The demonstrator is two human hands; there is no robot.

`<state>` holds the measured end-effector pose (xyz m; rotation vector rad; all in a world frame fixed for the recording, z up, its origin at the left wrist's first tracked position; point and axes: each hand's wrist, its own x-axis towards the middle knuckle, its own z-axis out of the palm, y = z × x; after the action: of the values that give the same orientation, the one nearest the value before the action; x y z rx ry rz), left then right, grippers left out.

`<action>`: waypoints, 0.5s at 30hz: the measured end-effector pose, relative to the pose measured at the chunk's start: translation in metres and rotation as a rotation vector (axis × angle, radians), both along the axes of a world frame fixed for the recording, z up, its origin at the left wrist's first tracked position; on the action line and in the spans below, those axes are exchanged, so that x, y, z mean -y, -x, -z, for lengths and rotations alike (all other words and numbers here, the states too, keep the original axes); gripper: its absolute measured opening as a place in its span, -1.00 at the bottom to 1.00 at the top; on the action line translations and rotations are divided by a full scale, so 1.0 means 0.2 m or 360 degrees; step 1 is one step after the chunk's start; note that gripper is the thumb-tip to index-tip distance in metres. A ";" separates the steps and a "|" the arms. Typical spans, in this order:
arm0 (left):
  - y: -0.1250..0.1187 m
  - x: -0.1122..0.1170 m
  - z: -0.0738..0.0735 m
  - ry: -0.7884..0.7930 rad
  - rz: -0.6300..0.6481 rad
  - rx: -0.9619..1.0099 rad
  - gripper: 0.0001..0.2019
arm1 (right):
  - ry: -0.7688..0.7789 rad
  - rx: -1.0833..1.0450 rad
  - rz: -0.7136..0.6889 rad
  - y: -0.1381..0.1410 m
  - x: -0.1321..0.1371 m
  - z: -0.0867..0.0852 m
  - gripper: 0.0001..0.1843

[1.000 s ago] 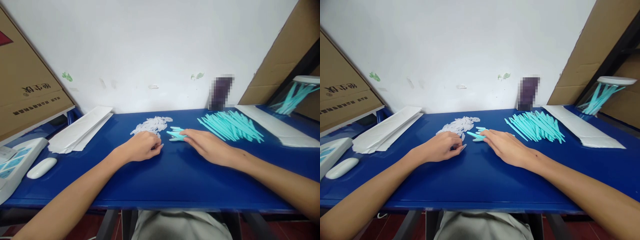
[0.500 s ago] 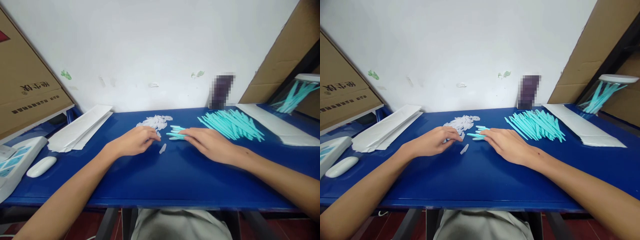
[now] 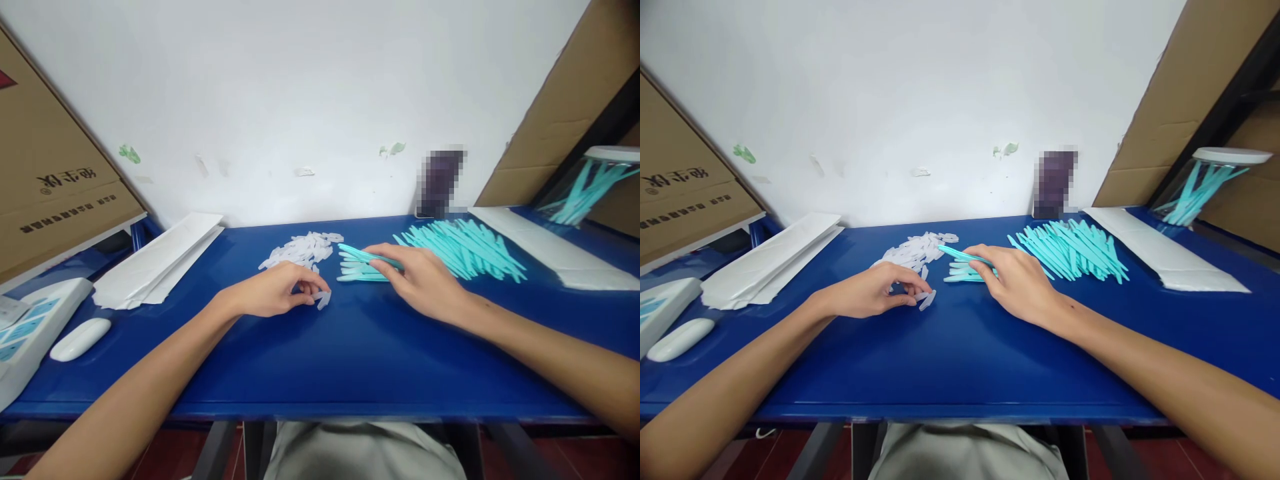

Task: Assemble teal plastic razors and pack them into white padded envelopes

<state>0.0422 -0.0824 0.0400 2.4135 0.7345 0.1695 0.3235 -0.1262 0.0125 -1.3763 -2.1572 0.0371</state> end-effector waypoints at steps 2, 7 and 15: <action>0.00 0.00 0.00 0.0039 -0.0010 0.0020 -0.60 | -0.0042 -0.0055 0.0034 0.01 0.01 0.00 -0.62; 0.01 0.00 -0.01 0.0085 -0.0009 0.0119 -0.79 | -0.0057 -0.0038 -0.0021 0.00 0.00 0.01 -0.62; 0.01 -0.01 -0.01 -0.0040 0.0133 0.0124 -0.78 | -0.0059 -0.0050 0.0007 -0.01 0.00 0.00 -0.62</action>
<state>0.0409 -0.0813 0.0412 2.4416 0.5990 0.2390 0.3251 -0.1268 0.0134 -1.3511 -2.1185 0.0169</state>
